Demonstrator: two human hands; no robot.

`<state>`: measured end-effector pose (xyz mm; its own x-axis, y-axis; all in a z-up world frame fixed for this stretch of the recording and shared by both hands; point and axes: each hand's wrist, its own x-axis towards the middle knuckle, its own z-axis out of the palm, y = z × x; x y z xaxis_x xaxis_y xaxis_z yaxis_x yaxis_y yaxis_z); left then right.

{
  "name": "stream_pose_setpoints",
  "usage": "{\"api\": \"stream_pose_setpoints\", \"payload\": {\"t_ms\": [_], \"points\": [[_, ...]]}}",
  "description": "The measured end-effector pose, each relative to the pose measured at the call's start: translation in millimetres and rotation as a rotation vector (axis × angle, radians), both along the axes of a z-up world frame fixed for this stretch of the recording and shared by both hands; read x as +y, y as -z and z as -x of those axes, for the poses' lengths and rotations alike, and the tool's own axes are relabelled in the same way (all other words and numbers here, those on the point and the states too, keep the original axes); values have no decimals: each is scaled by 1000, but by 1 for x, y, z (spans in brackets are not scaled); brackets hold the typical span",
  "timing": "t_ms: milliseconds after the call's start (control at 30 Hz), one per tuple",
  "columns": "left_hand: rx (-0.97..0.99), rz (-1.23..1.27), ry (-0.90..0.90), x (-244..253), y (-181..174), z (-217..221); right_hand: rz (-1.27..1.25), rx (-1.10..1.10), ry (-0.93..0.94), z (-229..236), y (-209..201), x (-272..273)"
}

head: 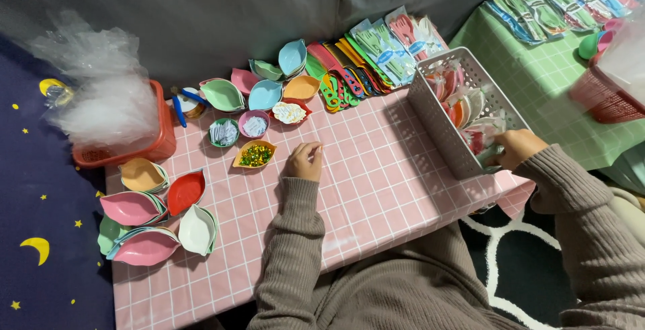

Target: The person places small decorative items into paper leaf-shaped containers and then secures the contents by wrapping the leaf with clear plastic film.

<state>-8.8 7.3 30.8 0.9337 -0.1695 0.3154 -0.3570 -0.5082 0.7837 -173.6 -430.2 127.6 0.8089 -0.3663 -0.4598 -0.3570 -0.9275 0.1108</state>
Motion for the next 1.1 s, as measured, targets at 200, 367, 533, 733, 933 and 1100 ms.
{"api": "stream_pose_setpoints", "payload": {"t_ms": [200, 367, 533, 733, 933, 1100], "points": [[14, -24, -6, 0, -2, 1, 33, -5, 7, -1, 16, 6], [8, -4, 8, 0, 0, 0, -192, -56, 124, 8, -36, 18], [88, -66, 14, -1, -1, 0, -277, -230, 188, 17, -85, 32], [-17, -7, 3, -1, 1, -2, -80, -49, -15, 4, -28, 16], [55, -39, -8, 0, -5, 0, -73, -199, -4, 3, -2, 7], [-103, 83, 47, -1, 17, -8, 37, -257, -86, 7, 13, -1]]}}
